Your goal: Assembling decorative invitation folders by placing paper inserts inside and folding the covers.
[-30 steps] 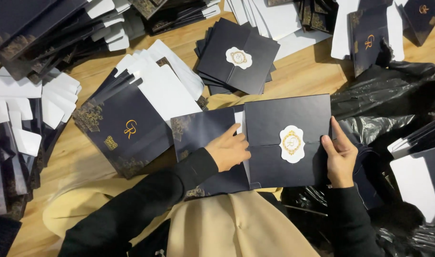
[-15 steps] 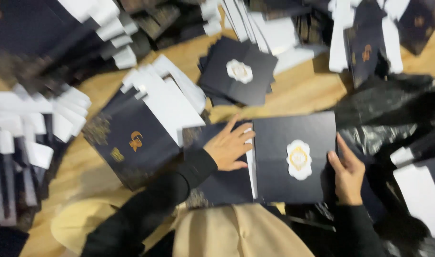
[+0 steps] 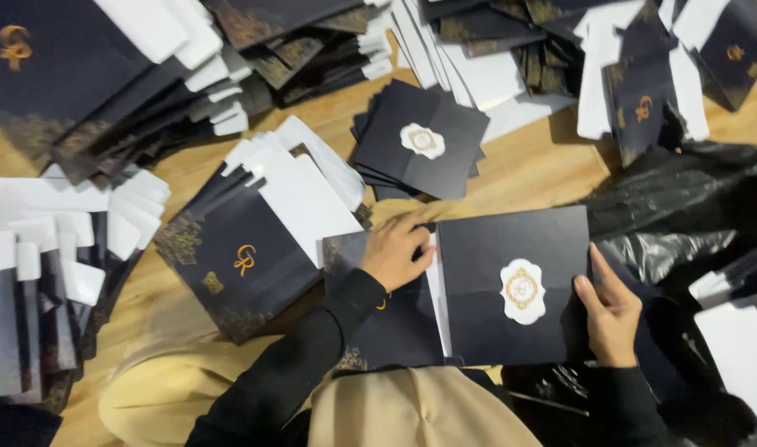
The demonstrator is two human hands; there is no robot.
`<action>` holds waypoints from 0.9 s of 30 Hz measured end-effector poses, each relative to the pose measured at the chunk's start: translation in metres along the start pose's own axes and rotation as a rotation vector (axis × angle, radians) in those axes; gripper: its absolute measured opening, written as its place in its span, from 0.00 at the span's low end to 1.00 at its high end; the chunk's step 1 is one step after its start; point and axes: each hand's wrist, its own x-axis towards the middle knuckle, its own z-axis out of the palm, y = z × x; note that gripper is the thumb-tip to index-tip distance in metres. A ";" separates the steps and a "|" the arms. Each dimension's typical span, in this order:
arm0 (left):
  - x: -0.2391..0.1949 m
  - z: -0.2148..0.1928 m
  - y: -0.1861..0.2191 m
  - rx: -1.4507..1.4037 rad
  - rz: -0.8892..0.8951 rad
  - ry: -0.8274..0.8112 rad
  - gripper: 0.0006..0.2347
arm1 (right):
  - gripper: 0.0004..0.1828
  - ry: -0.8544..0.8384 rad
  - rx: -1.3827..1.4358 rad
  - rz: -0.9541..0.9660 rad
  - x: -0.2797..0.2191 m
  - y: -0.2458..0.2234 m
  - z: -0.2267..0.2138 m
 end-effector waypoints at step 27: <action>0.000 -0.001 -0.008 0.062 -0.160 0.017 0.11 | 0.28 -0.110 -0.022 -0.154 0.001 -0.009 0.020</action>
